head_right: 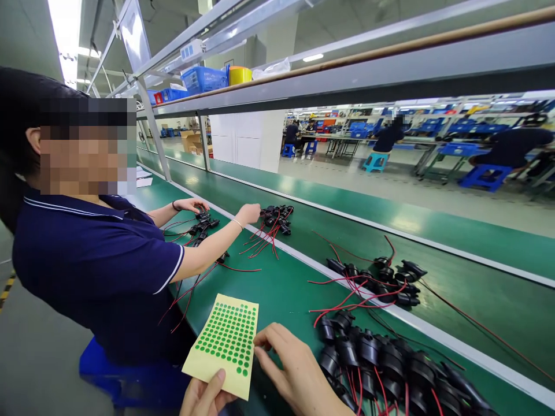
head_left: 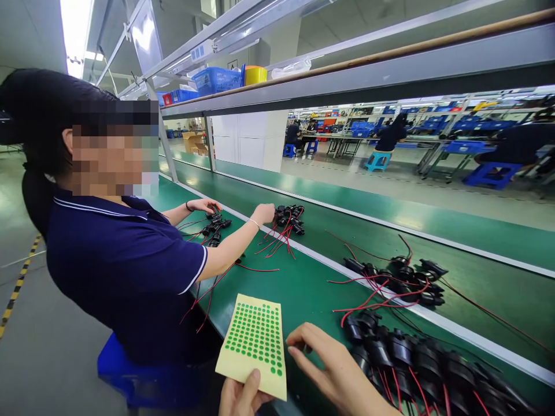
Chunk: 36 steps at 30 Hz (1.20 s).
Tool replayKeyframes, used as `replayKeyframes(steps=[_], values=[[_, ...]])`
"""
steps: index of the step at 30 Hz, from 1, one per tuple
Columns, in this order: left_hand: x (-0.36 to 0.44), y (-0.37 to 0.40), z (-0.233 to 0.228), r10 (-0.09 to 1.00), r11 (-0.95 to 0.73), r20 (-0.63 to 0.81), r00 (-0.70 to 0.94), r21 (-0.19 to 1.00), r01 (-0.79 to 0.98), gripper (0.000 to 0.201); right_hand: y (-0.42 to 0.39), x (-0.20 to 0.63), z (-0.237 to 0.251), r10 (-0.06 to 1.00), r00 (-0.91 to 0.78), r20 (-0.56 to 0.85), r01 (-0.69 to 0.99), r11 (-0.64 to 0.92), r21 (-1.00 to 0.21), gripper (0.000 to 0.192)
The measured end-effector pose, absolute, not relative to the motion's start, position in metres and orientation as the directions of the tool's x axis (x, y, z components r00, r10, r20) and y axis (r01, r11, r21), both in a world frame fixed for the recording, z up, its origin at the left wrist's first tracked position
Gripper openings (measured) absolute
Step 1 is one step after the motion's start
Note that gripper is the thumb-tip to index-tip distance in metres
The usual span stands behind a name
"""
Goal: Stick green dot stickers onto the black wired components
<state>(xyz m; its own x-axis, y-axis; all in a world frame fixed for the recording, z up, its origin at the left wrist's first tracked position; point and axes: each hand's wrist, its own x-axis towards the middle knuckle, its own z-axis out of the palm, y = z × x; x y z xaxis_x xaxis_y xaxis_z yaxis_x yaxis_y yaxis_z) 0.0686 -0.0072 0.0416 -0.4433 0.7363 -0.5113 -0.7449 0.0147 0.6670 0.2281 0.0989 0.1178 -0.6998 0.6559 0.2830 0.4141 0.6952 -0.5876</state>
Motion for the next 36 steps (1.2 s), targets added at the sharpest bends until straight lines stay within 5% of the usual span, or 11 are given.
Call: replayKeyframes(steps=[10, 24, 36], values=[[0.081, 0.007, 0.062, 0.802, -0.063, -0.421, -0.424, 0.646, -0.76, 0.058, 0.083, 0.23, 0.121, 0.681, -0.625, 0.381, 0.416, 0.704, -0.576, 0.021], [0.087, 0.003, 0.047, 0.817, 0.011, -0.377, -0.437, 0.768, -0.64, 0.055, 0.077, 0.229, 0.11, 0.543, -0.628, 0.558, 0.409, 0.84, -0.356, 0.025], [0.087, 0.001, 0.05, 0.807, 0.072, -0.445, -0.388, 0.727, -0.683, 0.068, 0.073, 0.236, 0.111, 0.543, -0.609, 0.578, 0.36, 0.839, -0.408, 0.009]])
